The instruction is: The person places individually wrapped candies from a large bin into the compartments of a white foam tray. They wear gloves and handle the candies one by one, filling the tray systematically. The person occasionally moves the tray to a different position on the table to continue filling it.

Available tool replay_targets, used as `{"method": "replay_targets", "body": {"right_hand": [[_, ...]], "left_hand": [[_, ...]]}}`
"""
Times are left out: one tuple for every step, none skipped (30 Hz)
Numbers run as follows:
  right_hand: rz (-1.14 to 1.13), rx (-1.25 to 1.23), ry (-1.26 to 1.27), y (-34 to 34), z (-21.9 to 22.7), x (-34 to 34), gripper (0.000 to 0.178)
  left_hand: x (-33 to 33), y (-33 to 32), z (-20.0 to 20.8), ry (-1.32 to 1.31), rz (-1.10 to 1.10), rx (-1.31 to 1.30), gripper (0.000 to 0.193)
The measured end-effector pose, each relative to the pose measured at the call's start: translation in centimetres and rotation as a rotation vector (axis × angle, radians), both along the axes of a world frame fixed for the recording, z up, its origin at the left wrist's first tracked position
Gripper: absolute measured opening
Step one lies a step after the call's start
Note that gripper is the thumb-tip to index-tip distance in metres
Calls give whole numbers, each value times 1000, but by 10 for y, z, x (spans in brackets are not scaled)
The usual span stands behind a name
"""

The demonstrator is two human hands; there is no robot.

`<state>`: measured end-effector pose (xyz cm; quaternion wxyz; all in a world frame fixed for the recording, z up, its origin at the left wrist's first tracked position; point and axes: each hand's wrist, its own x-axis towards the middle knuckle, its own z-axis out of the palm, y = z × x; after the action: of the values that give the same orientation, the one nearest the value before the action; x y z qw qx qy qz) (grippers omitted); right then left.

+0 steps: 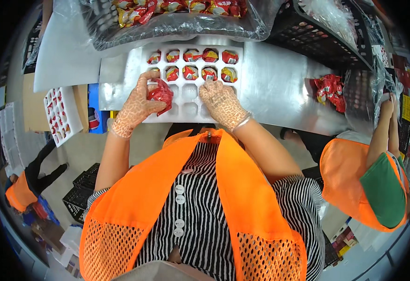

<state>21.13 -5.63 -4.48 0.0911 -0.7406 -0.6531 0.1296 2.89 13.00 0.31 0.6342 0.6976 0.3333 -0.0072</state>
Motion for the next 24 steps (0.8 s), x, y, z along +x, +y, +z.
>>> {"method": "replay_targets", "body": {"right_hand": [[12,-8,-12,1,-2,-1,29],[22,-16,-24,3,-2,-1,29],[-4,-92,-16,4,-1,1,28],[-14,-64,18,4,0,3,28],[-23,-35,52,2,2,5,27],[-34,-8,86,1,2,7,27],[-45,1,99,2,2,7,27],[-51,25,106,2,2,7,28],[-62,46,113,-1,-2,6,28],[-71,66,121,-3,-4,5,29],[-80,90,120,-4,-5,4,30],[-86,103,134,-5,-7,4,30],[-90,116,148,-7,-11,4,30],[-92,130,162,-8,-12,5,30],[-94,127,172,-8,-11,5,32],[-101,145,172,-9,-12,5,32],[-109,162,172,-10,-14,6,33],[-112,177,173,-12,-15,6,33],[-118,185,190,-12,-16,7,34],[-125,193,206,-13,-17,8,34],[-125,199,220,-13,-17,8,35],[-125,196,224,-13,-17,8,35],[-127,192,228,-14,-16,8,35],[-126,188,231,-14,-15,9,36]], "left_hand": [[1,-1,-4,28,-38,31,74],[4,-3,-7,101,-91,173,73],[8,-6,-9,178,-142,316,71],[11,-9,-11,254,-192,458,69],[14,-11,-15,266,-254,484,66],[19,-14,-21,282,-304,529,65],[25,-15,-26,301,-358,575,63],[27,-16,-31,320,-411,620,62],[28,-20,-37,206,-383,740,58],[30,-22,-41,221,-382,762,59],[32,-24,-44,237,-380,785,59],[38,-25,-42,250,-383,807,59],[41,-27,-33,301,-392,783,63],[38,-28,-31,242,-358,769,64],[31,-25,-29,189,-324,755,65],[30,-28,-20,132,-295,739,67],[30,-30,-4,218,-219,607,71],[25,-30,1,217,-211,574,73],[16,-25,5,217,-199,539,74],[11,-19,8,216,-186,504,75],[10,-14,11,215,-218,410,68],[11,-12,8,201,-305,482,63],[13,-8,4,185,-393,554,59],[16,-5,0,168,-480,623,55]]}}
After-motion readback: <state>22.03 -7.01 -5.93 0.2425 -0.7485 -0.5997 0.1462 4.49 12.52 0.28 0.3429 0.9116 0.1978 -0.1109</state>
